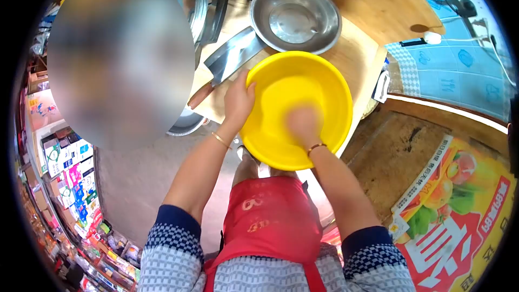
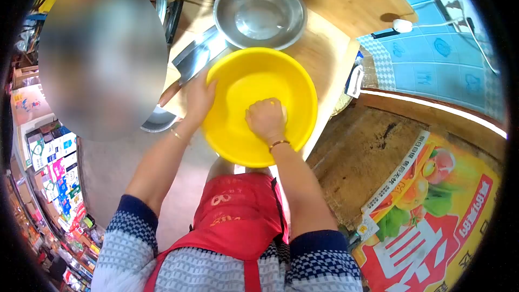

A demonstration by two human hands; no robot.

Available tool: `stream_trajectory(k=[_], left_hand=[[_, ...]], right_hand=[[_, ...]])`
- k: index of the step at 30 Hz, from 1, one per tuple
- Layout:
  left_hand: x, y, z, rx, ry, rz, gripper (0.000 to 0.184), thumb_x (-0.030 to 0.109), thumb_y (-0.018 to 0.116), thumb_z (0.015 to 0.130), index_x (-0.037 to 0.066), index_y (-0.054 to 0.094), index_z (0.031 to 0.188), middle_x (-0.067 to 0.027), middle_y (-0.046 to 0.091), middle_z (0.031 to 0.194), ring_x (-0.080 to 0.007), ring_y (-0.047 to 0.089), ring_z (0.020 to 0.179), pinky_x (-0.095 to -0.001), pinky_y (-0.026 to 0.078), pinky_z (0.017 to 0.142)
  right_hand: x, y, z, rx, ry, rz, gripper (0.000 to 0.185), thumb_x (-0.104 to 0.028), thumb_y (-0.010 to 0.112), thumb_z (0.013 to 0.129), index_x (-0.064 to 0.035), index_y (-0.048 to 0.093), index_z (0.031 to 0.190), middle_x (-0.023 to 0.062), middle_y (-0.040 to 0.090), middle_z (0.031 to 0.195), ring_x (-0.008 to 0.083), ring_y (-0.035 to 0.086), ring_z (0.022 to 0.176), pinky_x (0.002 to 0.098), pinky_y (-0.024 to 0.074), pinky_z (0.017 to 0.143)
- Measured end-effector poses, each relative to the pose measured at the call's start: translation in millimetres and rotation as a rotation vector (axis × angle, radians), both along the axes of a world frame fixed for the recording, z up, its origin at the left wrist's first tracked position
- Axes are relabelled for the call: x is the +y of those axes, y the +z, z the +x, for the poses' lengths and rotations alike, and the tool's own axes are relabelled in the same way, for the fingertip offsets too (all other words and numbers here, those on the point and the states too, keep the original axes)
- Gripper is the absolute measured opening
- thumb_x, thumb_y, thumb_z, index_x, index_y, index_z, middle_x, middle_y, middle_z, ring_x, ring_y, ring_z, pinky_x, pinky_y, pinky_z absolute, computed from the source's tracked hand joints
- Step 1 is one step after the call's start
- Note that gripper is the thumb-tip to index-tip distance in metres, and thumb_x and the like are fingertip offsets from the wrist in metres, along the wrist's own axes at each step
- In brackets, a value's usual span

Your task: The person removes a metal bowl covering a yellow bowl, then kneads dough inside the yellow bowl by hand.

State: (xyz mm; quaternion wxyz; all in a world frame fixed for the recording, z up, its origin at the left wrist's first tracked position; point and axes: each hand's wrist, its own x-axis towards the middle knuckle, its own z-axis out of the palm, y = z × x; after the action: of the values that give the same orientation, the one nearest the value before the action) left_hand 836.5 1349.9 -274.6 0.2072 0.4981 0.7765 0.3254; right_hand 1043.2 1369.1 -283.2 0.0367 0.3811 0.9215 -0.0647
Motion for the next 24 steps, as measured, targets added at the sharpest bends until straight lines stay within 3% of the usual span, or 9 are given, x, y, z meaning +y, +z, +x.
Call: stream_trajectory(k=[3,6,9,12,20,24], left_hand=[[6.1,0.1,-3.5,-0.027,-0.001,0.020,0.030,0.015,0.058,0.089,0.005,0.053,0.118,-0.0221,0.064,0.096,-0.0415,0.061,0.090,-0.0479,0.048,0.074],[4.6,6.9,-2.5,-0.100,-0.025,-0.008,0.030,0.012,0.058,0.089,0.004,0.053,0.117,-0.0230,0.063,0.097,-0.0420,0.061,0.091,-0.0468,0.048,0.074],[3.7,5.4,-2.6,-0.134,-0.039,-0.045,0.029,0.011,0.058,0.089,0.004,0.053,0.117,-0.0238,0.063,0.098,-0.0424,0.061,0.092,-0.0454,0.049,0.075],[6.7,1.0,-3.9,-0.130,-0.045,-0.056,0.028,0.010,0.057,0.090,0.003,0.053,0.117,-0.0240,0.063,0.100,-0.0425,0.061,0.092,-0.0446,0.049,0.076],[9.6,8.3,-3.2,-0.142,-0.050,-0.144,0.028,0.009,0.057,0.090,0.003,0.052,0.116,-0.0240,0.063,0.099,-0.0430,0.061,0.090,-0.0449,0.049,0.074],[7.3,5.8,-4.0,-0.133,-0.064,-0.076,0.027,0.008,0.057,0.090,0.003,0.052,0.116,-0.0247,0.062,0.096,-0.0435,0.061,0.087,-0.0453,0.048,0.071]], right_hand=[[10.7,-15.0,-24.5,0.208,-0.198,0.130,0.019,-0.023,0.059,0.080,-0.0137,0.062,0.064,0.0045,0.059,0.067,0.0243,0.057,0.070,0.0411,0.0415,0.074],[28.6,-14.1,-30.1,0.128,-0.139,0.116,0.016,-0.021,0.059,0.077,-0.0152,0.060,0.062,0.0038,0.058,0.066,0.0237,0.057,0.069,0.0398,0.0413,0.072],[40.3,3.4,-41.8,0.027,-0.131,-0.067,0.015,-0.021,0.058,0.078,-0.0148,0.061,0.065,0.0035,0.058,0.067,0.0231,0.057,0.071,0.0398,0.0411,0.073],[47.4,-13.1,-45.3,-0.033,-0.078,-0.051,0.015,-0.022,0.057,0.079,-0.0140,0.062,0.067,0.0032,0.059,0.069,0.0220,0.057,0.074,0.0392,0.0411,0.074],[59.4,-34.0,-52.2,0.210,-0.058,-0.044,0.016,-0.024,0.058,0.079,-0.0122,0.065,0.071,0.0046,0.062,0.074,0.0219,0.058,0.078,0.0373,0.0431,0.073],[60.8,-45.4,-56.2,0.190,-0.067,-0.079,0.017,-0.025,0.059,0.079,-0.0116,0.065,0.071,0.0054,0.062,0.073,0.0225,0.058,0.077,0.0372,0.0442,0.070]])
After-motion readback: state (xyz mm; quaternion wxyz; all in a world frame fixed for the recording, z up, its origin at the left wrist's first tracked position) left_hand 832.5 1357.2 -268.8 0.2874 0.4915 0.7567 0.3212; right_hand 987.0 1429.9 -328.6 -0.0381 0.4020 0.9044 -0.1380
